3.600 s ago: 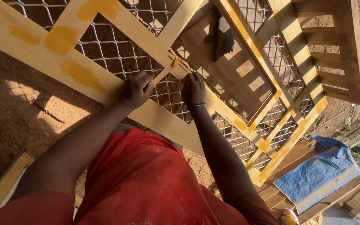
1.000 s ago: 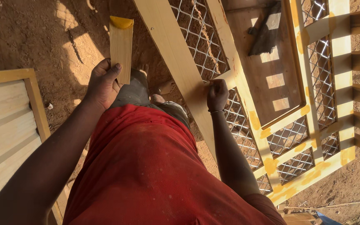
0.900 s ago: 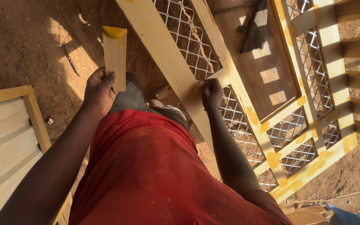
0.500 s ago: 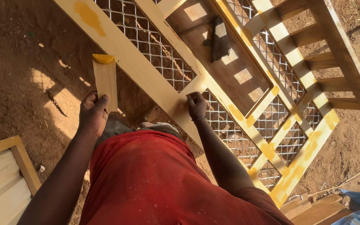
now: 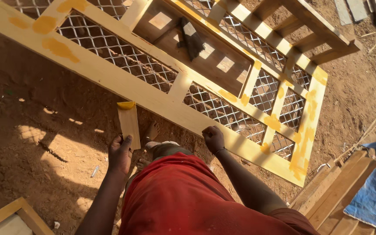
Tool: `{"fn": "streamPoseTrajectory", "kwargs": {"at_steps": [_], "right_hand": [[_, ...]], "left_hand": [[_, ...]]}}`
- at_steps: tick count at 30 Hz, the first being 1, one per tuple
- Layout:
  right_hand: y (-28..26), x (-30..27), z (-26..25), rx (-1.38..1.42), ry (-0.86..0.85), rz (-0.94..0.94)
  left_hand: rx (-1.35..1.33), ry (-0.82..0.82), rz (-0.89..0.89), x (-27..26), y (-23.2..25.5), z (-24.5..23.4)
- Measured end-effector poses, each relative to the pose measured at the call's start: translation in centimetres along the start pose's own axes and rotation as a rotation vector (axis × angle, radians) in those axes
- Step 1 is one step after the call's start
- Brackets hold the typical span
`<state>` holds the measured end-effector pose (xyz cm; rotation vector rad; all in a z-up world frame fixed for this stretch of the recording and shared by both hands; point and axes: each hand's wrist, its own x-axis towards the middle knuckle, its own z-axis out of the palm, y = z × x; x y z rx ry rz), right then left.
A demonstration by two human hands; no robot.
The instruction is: The person applies a yellow substance to the joints and mesh edges of a wooden frame by hand and with a small wooden applicator.
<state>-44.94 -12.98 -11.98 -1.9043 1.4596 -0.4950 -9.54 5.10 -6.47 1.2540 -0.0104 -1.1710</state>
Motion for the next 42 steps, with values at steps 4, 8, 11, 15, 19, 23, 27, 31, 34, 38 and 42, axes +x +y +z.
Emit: {"fn": "streamPoseTrajectory", "kwargs": {"at_steps": [4,8,11,15,19,23,27,31,34,38,42], "right_hand": [[0.8,-2.0,-2.2,-0.036,-0.045,0.133],[1.2,-3.5,-3.7,-0.084,-0.067,0.279],[1.4,-3.4,-4.1,-0.093,-0.074,0.305],[1.7,-2.2,-2.9,-0.094,-0.027,0.235],[1.3,-0.3,-2.2,-0.111,-0.084,0.304],[-0.4,1.6,-2.1,-0.259,-0.062,0.301],[-2.4,4.3,-1.6,-0.229,0.033,0.257],[-5.1,7.8,-0.5,-0.053,-0.001,0.183],[-7.5,10.4,1.1,0.429,-0.179,0.227],[-10.7,13.0,2.0,1.23,-0.38,0.291],[-14.5,13.1,2.5,1.677,-0.337,0.367]], "left_hand": [[-0.115,-0.001,-0.069,-3.0,-2.8,0.1],[-0.1,-0.028,-0.082,-3.7,-4.7,-1.7],[-0.013,-0.002,-0.083,-3.0,-4.3,-3.6],[0.0,-0.009,-0.02,-1.0,-0.2,-3.1],[0.022,-0.042,0.017,1.2,3.5,-1.5],[0.034,-0.081,-0.014,4.7,5.3,0.0],[0.113,-0.122,-0.059,8.4,6.1,1.8],[0.221,-0.186,-0.135,12.5,5.2,3.5],[0.282,-0.289,-0.213,14.5,4.7,5.5],[0.246,-0.414,-0.445,15.2,5.2,12.3],[0.307,-0.639,-0.678,16.0,4.8,16.9]]}}
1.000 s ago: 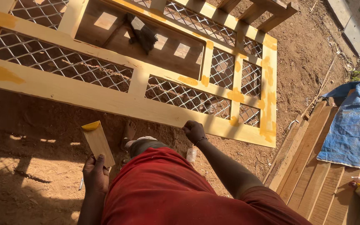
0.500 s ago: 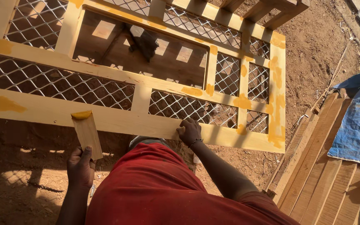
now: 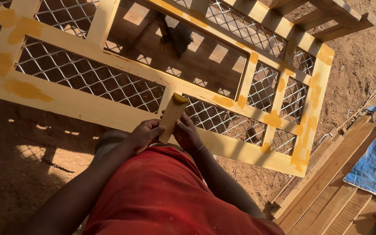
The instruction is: The person applies a yellow substance to the joints and mesh edges of a wooden frame by hand and with a small wooden applicator.
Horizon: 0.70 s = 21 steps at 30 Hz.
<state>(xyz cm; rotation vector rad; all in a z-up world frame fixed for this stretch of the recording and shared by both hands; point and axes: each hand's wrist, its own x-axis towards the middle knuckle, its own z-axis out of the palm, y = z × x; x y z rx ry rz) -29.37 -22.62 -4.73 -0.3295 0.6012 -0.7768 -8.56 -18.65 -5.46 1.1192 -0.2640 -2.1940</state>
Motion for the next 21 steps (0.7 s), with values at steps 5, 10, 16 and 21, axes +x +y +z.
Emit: {"fn": "streamPoseTrajectory", "kwargs": {"at_steps": [5,10,16,21], "right_hand": [[-0.4,-1.2,1.1,0.117,0.084,-0.157],[-1.5,-4.2,0.6,0.191,0.512,-0.321],[-1.3,-7.8,0.5,-0.102,0.902,-0.376],[0.1,-7.6,2.3,-0.295,0.945,-0.285]], "left_hand": [[0.167,-0.177,-0.167,3.5,1.2,0.5],[1.514,-0.295,0.294,6.8,2.8,1.1],[2.196,-0.357,0.495,13.2,6.0,0.1],[2.271,-0.09,0.36,15.9,10.4,-6.9]]}}
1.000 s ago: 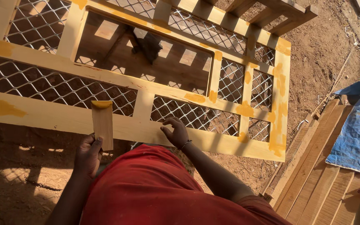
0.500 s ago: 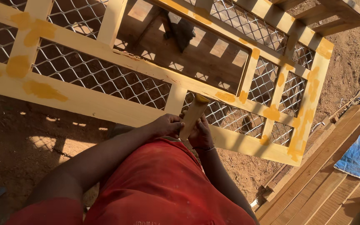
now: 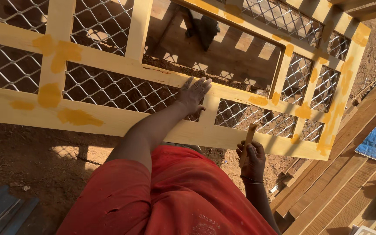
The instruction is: The person applies a yellow substance to the joints and mesh edges of a wooden frame by hand and with a small wooden applicator.
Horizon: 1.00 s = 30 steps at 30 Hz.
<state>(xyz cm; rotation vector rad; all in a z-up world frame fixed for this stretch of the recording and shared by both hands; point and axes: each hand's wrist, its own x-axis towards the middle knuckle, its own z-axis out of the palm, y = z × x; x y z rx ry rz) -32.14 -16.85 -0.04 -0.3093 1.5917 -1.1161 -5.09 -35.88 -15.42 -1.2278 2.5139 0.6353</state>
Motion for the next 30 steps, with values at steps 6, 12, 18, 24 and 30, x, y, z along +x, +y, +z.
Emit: {"fn": "streamPoseTrajectory", "kwargs": {"at_steps": [6,12,18,24,30], "right_hand": [[0.1,0.6,5.9,-0.124,-0.147,-0.02],[0.8,1.7,8.1,-0.086,-0.305,-0.025],[1.4,2.9,7.2,0.038,-0.308,0.055],[0.1,2.7,6.7,0.192,-0.367,0.138],[-1.3,0.4,1.9,0.082,-0.388,0.049]], "left_hand": [[0.007,0.08,-0.204,-6.8,-9.2,2.2],[0.08,0.131,-0.783,-21.6,-21.2,2.0],[-0.194,0.467,-0.898,-32.7,-21.6,-1.5],[-0.079,0.343,-0.589,-19.7,-14.2,-0.3],[-0.013,0.043,-0.485,-4.9,-2.3,-0.4]]}}
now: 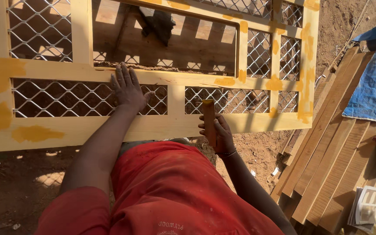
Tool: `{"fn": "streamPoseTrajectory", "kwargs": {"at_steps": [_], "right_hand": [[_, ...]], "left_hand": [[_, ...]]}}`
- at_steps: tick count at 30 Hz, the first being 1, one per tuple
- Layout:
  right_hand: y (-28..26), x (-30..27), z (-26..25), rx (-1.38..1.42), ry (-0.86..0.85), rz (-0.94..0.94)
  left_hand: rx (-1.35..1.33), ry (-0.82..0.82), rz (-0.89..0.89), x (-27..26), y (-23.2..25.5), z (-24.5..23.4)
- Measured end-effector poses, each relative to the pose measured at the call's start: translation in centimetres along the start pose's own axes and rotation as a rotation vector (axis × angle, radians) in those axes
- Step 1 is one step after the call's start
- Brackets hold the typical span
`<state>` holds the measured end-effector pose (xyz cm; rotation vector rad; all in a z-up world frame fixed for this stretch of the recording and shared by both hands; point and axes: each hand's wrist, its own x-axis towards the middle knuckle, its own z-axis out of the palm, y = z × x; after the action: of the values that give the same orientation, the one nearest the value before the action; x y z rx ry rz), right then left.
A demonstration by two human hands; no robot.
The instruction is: The person applies a yellow substance to the joints and mesh edges of a wooden frame by hand and with a small wooden applicator.
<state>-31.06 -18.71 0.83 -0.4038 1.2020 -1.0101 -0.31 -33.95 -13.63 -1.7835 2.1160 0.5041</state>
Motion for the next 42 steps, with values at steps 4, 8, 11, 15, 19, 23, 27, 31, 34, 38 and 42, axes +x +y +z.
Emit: {"fn": "streamPoseTrajectory", "kwargs": {"at_steps": [4,8,11,15,19,23,27,31,34,38,42], "right_hand": [[-0.8,-2.9,-2.9,0.01,0.142,-0.039],[0.0,-5.6,-4.8,0.04,0.252,-0.066],[1.2,-6.1,-5.6,0.117,0.246,-0.055],[1.4,-5.2,-4.4,0.005,0.237,-0.012],[0.1,-3.4,-2.6,-0.046,0.162,0.036],[-0.4,-0.8,-2.2,-0.065,0.068,0.037],[0.2,2.2,-2.2,-0.011,-0.021,0.052],[2.5,6.3,-1.7,0.041,-0.073,0.082],[5.0,9.2,-1.3,0.06,-0.111,0.08],[7.0,11.6,-0.4,0.116,-0.041,0.166],[7.7,13.0,1.5,0.114,-0.051,0.181]], "left_hand": [[-0.072,-0.308,0.514,-1.5,12.2,-0.3],[-0.122,-0.089,0.784,-2.1,17.6,-0.6],[-0.033,-0.062,0.624,-0.7,15.2,-0.6],[-0.018,-0.037,0.406,1.4,6.5,-0.4],[-0.008,0.036,0.188,0.0,-3.8,0.7],[0.019,0.088,-0.242,-4.1,-13.8,1.0],[-0.253,0.325,-0.539,-11.9,-19.5,0.0],[-0.297,0.344,-0.468,-16.2,-17.0,0.5],[-0.292,0.325,-0.267,-16.8,-12.2,1.5],[-0.311,0.305,0.048,-15.4,-6.4,1.4],[-0.237,0.262,0.312,-13.0,-4.0,-0.2]]}}
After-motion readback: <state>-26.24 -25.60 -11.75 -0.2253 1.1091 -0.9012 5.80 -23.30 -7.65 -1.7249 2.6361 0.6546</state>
